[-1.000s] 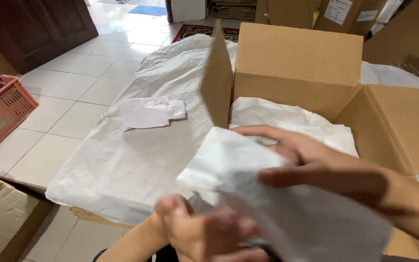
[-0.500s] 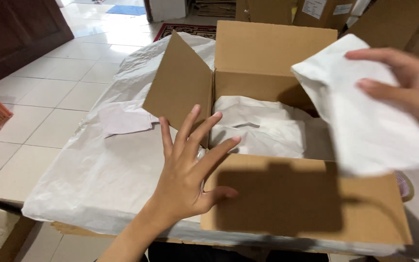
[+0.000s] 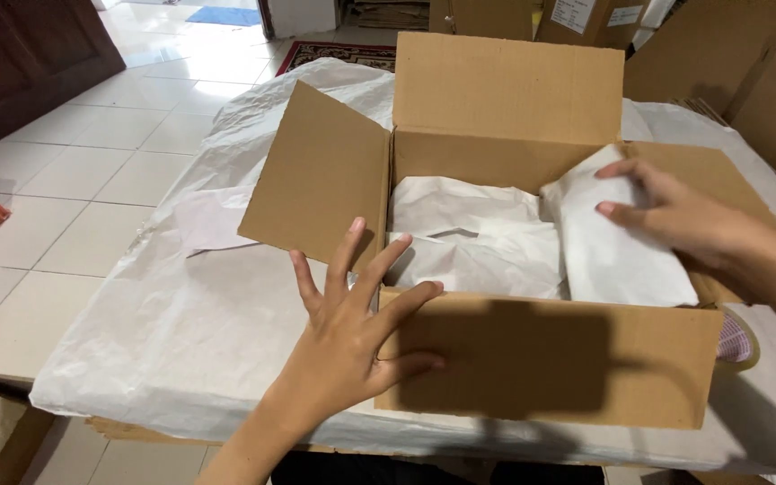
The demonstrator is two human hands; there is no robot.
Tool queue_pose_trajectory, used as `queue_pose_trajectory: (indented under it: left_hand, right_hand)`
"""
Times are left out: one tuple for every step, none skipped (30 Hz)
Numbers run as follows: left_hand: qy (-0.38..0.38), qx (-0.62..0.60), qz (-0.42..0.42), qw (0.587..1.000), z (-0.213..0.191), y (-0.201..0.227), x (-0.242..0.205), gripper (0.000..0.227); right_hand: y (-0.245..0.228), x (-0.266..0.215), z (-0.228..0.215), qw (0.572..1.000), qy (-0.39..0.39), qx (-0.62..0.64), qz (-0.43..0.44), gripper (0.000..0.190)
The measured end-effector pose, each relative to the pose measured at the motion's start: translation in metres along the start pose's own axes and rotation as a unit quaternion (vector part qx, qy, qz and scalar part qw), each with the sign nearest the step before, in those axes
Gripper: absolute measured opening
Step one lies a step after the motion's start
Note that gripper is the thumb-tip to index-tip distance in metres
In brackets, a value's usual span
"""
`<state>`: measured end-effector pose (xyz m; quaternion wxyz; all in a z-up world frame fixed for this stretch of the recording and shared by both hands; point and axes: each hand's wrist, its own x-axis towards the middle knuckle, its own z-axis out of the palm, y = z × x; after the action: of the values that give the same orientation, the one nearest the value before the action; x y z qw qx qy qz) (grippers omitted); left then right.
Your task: A person wraps multiple items in protective white paper, places them into a cardboard box, and then seals the box using a handheld tape dispenser.
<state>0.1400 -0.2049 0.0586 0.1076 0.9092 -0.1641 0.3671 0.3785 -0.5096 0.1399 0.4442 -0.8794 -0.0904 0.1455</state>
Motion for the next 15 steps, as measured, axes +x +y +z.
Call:
queue_pose_trajectory:
  left_hand:
    - [0.005, -0.001, 0.001, 1.000, 0.000, 0.000, -0.001, 0.070]
    - [0.010, -0.002, 0.001, 1.000, 0.001, -0.001, -0.001, 0.069]
    - [0.009, -0.003, 0.001, 1.000, 0.001, -0.002, -0.001, 0.069]
    - [0.005, -0.007, -0.001, 1.000, 0.001, -0.002, -0.001, 0.068]
    - [0.001, -0.009, -0.004, 1.000, 0.001, -0.003, -0.001, 0.066]
    - [0.001, -0.009, -0.004, 1.000, 0.002, -0.004, -0.002, 0.066]
    - [0.002, -0.004, -0.004, 1.000, 0.004, -0.004, -0.003, 0.067]
    - [0.003, 0.002, -0.004, 1.000, 0.005, -0.004, -0.004, 0.067]
    - [0.003, 0.001, -0.005, 1.000, 0.005, -0.004, -0.005, 0.067]
    - [0.005, 0.000, -0.007, 1.000, 0.006, -0.004, -0.005, 0.068]
    - [0.007, 0.000, -0.009, 1.000, 0.006, -0.004, -0.005, 0.068]
    - [0.007, 0.000, -0.009, 1.000, 0.006, -0.004, -0.006, 0.068]
    - [0.003, 0.001, -0.012, 1.000, 0.006, -0.004, -0.006, 0.069]
    - [-0.001, 0.002, -0.015, 1.000, 0.007, -0.004, -0.007, 0.069]
    - [-0.001, 0.003, -0.016, 1.000, 0.007, -0.004, -0.006, 0.069]
  right_hand:
    - [0.002, -0.003, 0.008, 0.999, -0.008, -0.002, 0.035, 0.045]
    - [0.004, -0.005, 0.016, 0.997, -0.016, -0.004, 0.070, 0.043]
    - [0.033, 0.019, 0.010, 0.997, -0.016, -0.004, 0.070, 0.043]
    - [0.061, 0.044, 0.005, 0.981, -0.009, -0.181, -0.065, 0.046]
    - [0.089, 0.069, 0.000, 0.916, -0.006, -0.348, -0.199, 0.054]
    - [0.075, 0.049, 0.010, 0.916, -0.007, -0.349, -0.199, 0.054]
    - [0.061, 0.029, 0.020, 0.854, 0.053, -0.465, -0.226, 0.036]
    - [0.047, 0.008, 0.030, 0.774, 0.110, -0.571, -0.250, 0.036]
    - [0.055, 0.018, 0.019, 0.774, 0.110, -0.571, -0.250, 0.036]
    - [0.062, 0.027, 0.009, 0.723, 0.127, -0.606, -0.307, 0.041]
    - [0.069, 0.037, 0.000, 0.666, 0.144, -0.636, -0.362, 0.058]
    - [0.045, 0.026, -0.005, 0.666, 0.144, -0.636, -0.361, 0.058]
    - [0.020, 0.015, -0.009, 0.763, -0.033, -0.619, -0.183, 0.083]
    - [-0.006, 0.005, -0.013, 0.806, -0.205, -0.555, 0.011, 0.125]
    - [0.010, 0.019, -0.018, 0.805, -0.205, -0.556, 0.010, 0.125]
